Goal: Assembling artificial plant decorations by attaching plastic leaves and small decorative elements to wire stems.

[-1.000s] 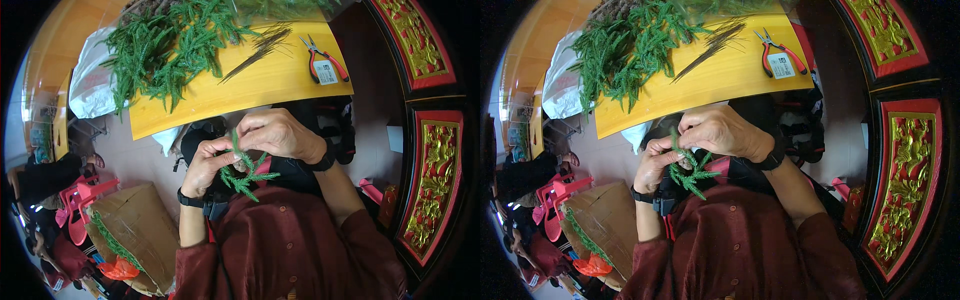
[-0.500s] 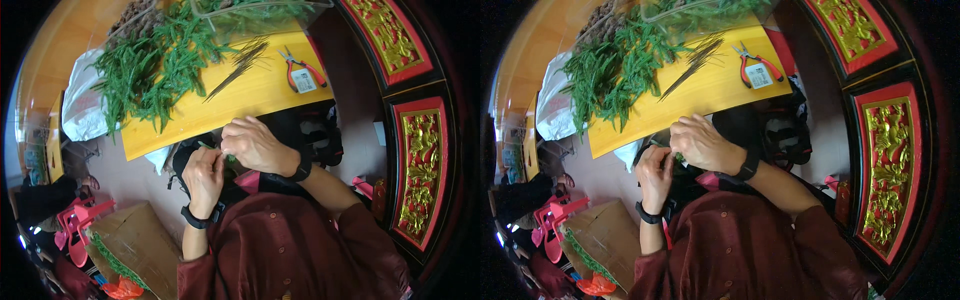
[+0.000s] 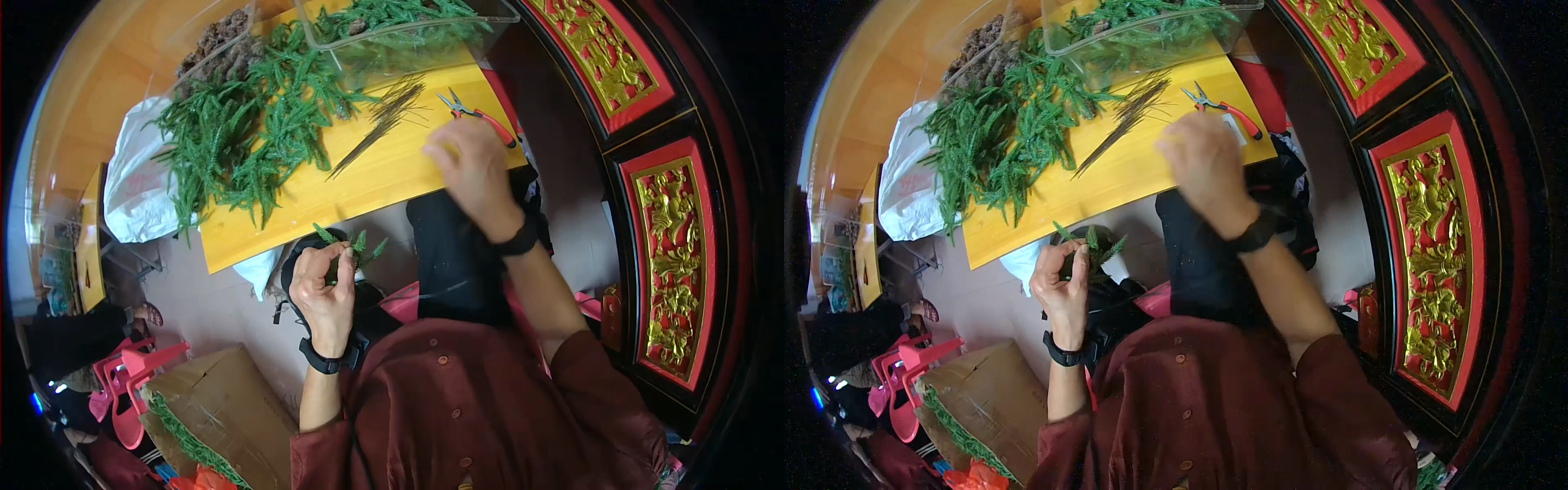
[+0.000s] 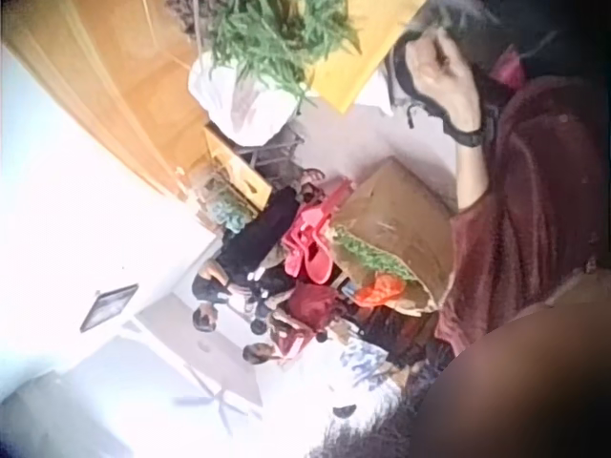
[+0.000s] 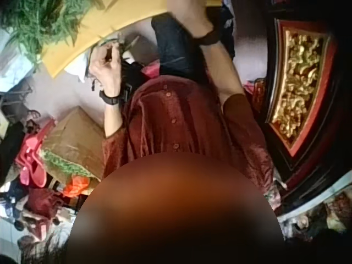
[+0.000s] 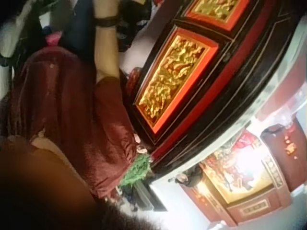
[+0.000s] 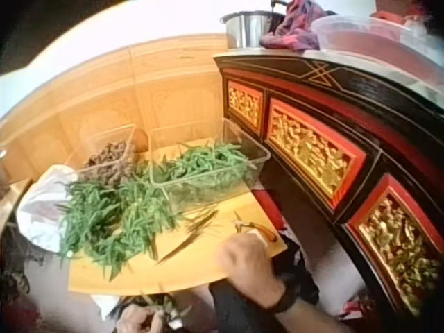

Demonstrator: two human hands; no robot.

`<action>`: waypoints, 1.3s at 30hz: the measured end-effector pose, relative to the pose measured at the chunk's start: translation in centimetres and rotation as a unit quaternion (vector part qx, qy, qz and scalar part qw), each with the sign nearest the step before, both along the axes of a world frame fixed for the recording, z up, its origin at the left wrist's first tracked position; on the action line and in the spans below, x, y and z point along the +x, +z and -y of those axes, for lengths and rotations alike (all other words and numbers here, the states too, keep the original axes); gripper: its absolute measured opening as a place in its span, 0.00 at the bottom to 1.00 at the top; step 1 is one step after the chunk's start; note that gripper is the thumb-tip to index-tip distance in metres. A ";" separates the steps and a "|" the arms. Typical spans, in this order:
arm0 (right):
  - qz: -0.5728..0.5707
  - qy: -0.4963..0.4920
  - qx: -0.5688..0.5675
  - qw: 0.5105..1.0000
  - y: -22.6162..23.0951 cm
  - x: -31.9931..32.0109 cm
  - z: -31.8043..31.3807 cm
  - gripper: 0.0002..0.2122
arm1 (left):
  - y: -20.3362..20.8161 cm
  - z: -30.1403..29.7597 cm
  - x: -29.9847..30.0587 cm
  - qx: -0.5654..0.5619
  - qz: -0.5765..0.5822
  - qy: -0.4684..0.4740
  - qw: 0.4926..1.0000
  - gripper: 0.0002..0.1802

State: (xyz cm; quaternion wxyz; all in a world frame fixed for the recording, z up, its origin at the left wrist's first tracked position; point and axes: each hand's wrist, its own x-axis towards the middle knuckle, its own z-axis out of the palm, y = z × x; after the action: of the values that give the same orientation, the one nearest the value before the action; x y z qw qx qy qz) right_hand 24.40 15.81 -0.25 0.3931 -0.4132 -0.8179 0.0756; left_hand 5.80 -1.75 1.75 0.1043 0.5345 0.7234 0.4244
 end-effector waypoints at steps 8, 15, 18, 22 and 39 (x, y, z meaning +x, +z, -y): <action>0.172 -0.172 -0.124 0.962 -0.5 2.8 -1.4 0.24 | 1.3 1.1 -0.7 0.001 0.109 0.008 0.994 0.03; 0.254 -0.206 -0.169 0.930 0.0 1.1 -1.4 0.20 | 1.0 1.6 -0.8 0.005 0.128 0.014 0.992 0.03; 0.257 -0.209 -0.156 0.931 -0.8 1.2 -1.4 0.18 | 0.9 1.8 -0.8 0.010 0.125 0.020 0.992 0.03; 0.168 -0.210 -0.132 0.954 -1.1 1.4 -0.6 0.16 | 1.3 1.5 -0.9 0.020 0.092 0.025 0.995 0.03; -0.454 0.186 -0.581 0.649 -1.9 -4.1 8.5 0.11 | -0.5 0.1 0.9 0.058 0.062 -0.034 0.996 0.03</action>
State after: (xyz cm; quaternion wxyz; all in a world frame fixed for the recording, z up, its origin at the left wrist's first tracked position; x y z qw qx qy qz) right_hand 20.33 7.32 -2.20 0.3724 -0.3102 -0.3855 0.7851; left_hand 6.70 -1.85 1.27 0.1320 0.5371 0.6708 0.4942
